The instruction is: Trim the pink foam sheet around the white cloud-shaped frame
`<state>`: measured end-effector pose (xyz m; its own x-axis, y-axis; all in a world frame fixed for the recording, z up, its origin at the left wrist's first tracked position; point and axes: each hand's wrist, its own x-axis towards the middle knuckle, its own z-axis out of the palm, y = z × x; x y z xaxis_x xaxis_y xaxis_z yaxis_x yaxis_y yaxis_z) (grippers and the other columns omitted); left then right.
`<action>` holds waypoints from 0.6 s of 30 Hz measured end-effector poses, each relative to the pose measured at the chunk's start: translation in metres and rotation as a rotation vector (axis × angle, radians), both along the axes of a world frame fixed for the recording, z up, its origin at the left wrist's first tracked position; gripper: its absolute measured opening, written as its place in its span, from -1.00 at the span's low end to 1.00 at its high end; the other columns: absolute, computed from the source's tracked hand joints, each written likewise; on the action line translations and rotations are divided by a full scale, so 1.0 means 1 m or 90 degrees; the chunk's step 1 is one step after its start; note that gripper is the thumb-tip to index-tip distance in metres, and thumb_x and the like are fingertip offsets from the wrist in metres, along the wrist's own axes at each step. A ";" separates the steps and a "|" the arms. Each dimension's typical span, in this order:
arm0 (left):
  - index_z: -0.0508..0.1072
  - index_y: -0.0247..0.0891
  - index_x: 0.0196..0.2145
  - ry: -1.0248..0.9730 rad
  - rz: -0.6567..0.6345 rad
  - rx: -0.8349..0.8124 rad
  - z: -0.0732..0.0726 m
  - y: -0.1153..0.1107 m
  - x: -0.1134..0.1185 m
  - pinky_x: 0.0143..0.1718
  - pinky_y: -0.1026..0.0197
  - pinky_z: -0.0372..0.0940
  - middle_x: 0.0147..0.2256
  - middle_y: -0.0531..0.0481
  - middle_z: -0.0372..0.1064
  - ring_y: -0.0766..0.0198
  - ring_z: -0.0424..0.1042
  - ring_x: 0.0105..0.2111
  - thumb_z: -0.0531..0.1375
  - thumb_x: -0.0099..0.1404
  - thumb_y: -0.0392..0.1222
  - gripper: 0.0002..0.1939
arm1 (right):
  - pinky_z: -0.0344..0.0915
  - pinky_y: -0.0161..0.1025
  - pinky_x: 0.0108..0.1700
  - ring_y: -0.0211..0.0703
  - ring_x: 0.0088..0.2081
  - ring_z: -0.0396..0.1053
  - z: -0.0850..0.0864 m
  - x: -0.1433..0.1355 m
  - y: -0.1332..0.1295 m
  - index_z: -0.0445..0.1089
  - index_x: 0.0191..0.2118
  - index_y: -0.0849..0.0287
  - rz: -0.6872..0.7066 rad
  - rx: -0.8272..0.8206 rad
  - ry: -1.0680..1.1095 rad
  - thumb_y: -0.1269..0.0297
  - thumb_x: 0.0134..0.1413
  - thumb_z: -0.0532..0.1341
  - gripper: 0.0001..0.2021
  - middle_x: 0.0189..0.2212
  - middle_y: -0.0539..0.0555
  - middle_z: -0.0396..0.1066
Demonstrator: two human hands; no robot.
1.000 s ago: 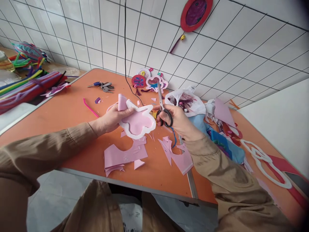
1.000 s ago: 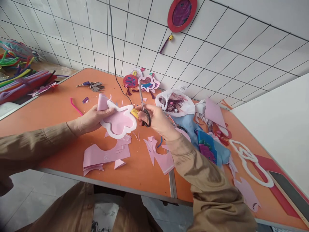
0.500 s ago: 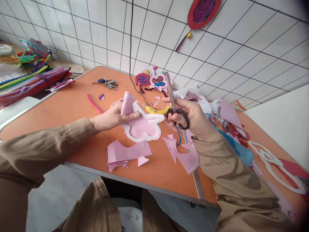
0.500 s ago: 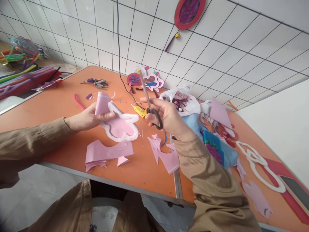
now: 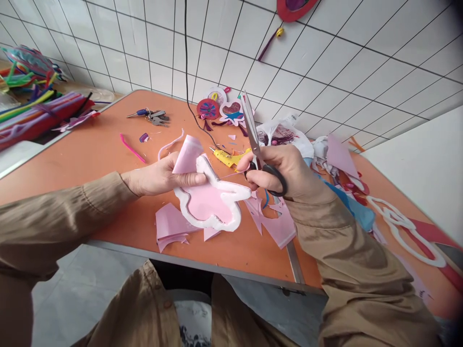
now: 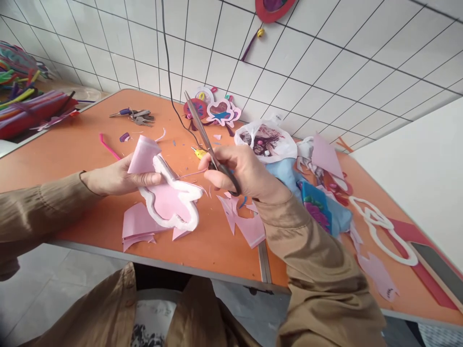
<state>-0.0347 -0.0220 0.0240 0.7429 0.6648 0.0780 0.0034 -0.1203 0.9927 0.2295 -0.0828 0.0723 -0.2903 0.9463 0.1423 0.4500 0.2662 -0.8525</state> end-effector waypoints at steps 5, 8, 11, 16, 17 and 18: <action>0.58 -0.28 -0.34 0.013 0.015 0.007 -0.003 0.002 0.000 -0.47 0.33 0.38 -0.42 -0.02 0.46 0.27 0.46 -0.42 0.54 0.13 0.23 -0.50 | 0.18 -0.27 -0.49 -0.29 -0.56 0.27 -0.002 -0.011 -0.002 0.37 -0.45 0.05 0.015 0.140 -0.046 0.31 0.02 0.26 -0.92 -0.59 -0.08 0.32; 0.58 -0.28 -0.34 0.009 0.013 0.005 -0.004 0.004 0.000 -0.47 0.33 0.37 -0.43 -0.01 0.46 0.29 0.45 -0.44 0.55 0.13 0.21 -0.51 | 0.15 -0.27 -0.48 -0.30 -0.56 0.22 -0.003 -0.012 -0.004 0.36 -0.48 0.06 -0.007 0.165 -0.082 0.25 0.05 0.28 -0.87 -0.61 -0.08 0.30; 0.57 -0.29 -0.33 0.009 0.021 0.004 -0.004 0.006 0.000 -0.47 0.32 0.37 -0.43 0.01 0.45 0.30 0.44 -0.44 0.56 0.12 0.22 -0.49 | 0.12 -0.28 -0.52 -0.30 -0.58 0.21 -0.003 -0.009 -0.006 0.37 -0.47 0.06 -0.014 0.169 -0.086 0.25 0.08 0.31 -0.85 -0.61 -0.09 0.30; 0.51 -0.28 -0.32 -0.026 0.042 0.003 -0.001 0.007 0.002 -0.44 0.29 0.38 -0.40 0.02 0.45 0.27 0.46 -0.41 0.59 0.08 0.21 -0.45 | 0.20 -0.30 -0.53 -0.28 -0.58 0.30 0.002 0.000 0.000 0.39 -0.47 0.06 -0.101 0.185 -0.021 0.29 0.07 0.34 -0.84 -0.60 -0.08 0.34; 0.50 -0.28 -0.31 -0.033 0.042 -0.010 -0.002 0.007 0.002 -0.44 0.28 0.39 -0.39 0.03 0.44 0.28 0.46 -0.41 0.59 0.08 0.22 -0.43 | 0.21 -0.30 -0.54 -0.28 -0.58 0.30 0.002 0.003 0.004 0.42 -0.45 0.06 -0.133 0.164 -0.019 0.27 0.06 0.37 -0.86 -0.61 -0.08 0.34; 0.50 -0.27 -0.31 -0.039 0.045 -0.023 -0.002 0.007 0.003 -0.43 0.28 0.39 -0.39 0.03 0.44 0.28 0.46 -0.40 0.60 0.07 0.23 -0.42 | 0.21 -0.29 -0.55 -0.26 -0.59 0.31 0.002 0.007 0.009 0.46 -0.41 0.06 -0.159 0.126 -0.025 0.23 0.04 0.40 -0.88 -0.61 -0.09 0.33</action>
<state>-0.0322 -0.0149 0.0218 0.6887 0.7186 0.0969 -0.0509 -0.0855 0.9950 0.2368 -0.0742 0.0742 -0.0608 0.9443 0.3235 0.5544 0.3014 -0.7757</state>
